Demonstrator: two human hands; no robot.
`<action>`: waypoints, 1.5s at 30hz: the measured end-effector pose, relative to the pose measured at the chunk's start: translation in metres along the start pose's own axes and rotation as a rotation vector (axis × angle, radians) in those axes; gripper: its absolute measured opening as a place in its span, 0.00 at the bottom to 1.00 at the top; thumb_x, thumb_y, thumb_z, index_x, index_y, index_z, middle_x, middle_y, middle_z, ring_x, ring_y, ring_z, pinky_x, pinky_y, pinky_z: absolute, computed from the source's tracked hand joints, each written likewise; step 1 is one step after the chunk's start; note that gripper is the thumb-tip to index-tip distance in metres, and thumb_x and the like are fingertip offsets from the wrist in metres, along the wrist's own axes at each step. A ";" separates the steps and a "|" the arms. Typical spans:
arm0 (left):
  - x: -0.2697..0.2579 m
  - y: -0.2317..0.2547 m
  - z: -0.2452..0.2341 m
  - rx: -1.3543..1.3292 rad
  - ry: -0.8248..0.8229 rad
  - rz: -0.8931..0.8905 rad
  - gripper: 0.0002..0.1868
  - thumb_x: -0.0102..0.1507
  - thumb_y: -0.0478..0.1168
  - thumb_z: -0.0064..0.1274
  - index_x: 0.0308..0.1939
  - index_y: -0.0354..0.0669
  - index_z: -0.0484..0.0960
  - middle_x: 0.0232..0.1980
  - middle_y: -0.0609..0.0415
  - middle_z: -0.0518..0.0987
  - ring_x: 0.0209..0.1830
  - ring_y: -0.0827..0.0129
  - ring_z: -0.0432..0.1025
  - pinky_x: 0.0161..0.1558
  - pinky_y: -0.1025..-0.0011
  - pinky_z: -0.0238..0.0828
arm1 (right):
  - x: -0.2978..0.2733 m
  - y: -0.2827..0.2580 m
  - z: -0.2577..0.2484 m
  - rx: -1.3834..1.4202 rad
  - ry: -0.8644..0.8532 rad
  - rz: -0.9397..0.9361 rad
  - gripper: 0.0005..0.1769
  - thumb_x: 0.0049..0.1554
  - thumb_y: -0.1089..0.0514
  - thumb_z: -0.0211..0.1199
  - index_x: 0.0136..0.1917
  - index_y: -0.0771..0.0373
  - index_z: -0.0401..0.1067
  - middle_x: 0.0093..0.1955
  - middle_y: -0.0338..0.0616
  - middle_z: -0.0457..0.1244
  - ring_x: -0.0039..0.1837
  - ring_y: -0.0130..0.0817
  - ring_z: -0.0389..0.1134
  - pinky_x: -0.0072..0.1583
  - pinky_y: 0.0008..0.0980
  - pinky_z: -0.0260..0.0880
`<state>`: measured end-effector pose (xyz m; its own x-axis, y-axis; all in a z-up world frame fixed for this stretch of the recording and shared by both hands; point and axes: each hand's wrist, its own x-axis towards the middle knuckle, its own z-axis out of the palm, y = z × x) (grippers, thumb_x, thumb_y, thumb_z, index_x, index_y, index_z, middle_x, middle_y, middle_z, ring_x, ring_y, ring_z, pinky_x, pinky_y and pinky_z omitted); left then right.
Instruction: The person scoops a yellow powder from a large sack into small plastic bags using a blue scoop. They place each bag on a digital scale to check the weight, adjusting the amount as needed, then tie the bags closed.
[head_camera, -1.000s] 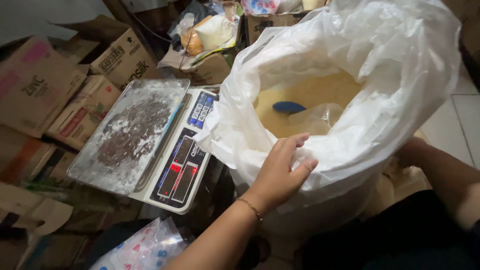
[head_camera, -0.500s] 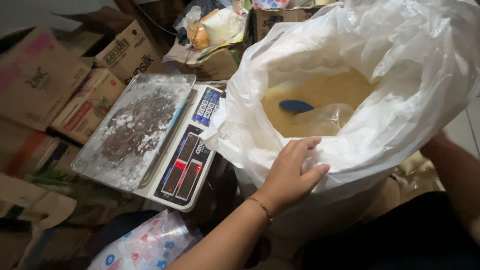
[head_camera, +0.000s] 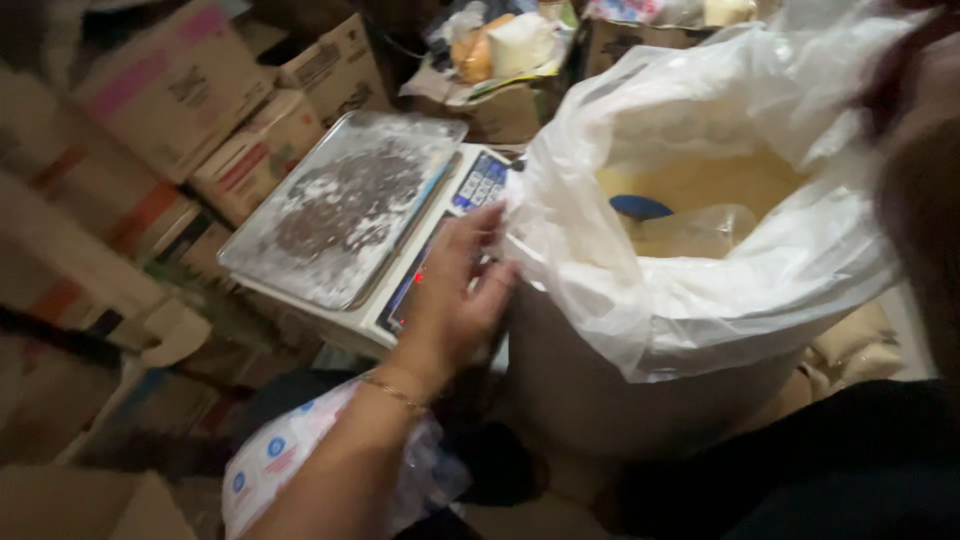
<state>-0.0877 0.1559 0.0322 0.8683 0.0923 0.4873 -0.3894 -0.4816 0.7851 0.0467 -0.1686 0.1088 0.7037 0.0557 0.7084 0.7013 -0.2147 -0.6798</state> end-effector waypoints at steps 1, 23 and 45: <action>-0.006 -0.006 -0.020 0.015 0.056 -0.029 0.26 0.65 0.36 0.57 0.68 0.44 0.72 0.63 0.50 0.74 0.62 0.64 0.73 0.57 0.68 0.76 | -0.006 -0.009 0.027 0.082 -0.098 0.043 0.20 0.53 0.67 0.44 0.56 0.66 0.69 0.45 0.44 0.66 0.41 0.31 0.67 0.40 0.28 0.73; -0.125 -0.072 -0.150 0.438 0.216 -0.091 0.09 0.62 0.39 0.54 0.43 0.43 0.86 0.43 0.47 0.83 0.47 0.52 0.77 0.50 0.60 0.72 | -0.221 0.008 0.318 0.359 -1.013 1.067 0.08 0.54 0.56 0.67 0.42 0.62 0.75 0.33 0.41 0.63 0.33 0.31 0.60 0.34 0.31 0.59; -0.057 -0.096 -0.122 -0.285 -0.406 -0.218 0.09 0.64 0.39 0.59 0.44 0.36 0.84 0.40 0.57 0.83 0.41 0.77 0.75 0.45 0.75 0.74 | -0.051 -0.006 0.202 0.486 -0.678 0.646 0.08 0.59 0.62 0.65 0.44 0.65 0.66 0.38 0.41 0.65 0.37 0.28 0.63 0.40 0.27 0.63</action>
<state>-0.1375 0.3031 -0.0245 0.9652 -0.2077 0.1590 -0.2058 -0.2279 0.9517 0.0295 0.0271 0.0382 0.7713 0.6357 0.0320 0.0353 0.0075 -0.9993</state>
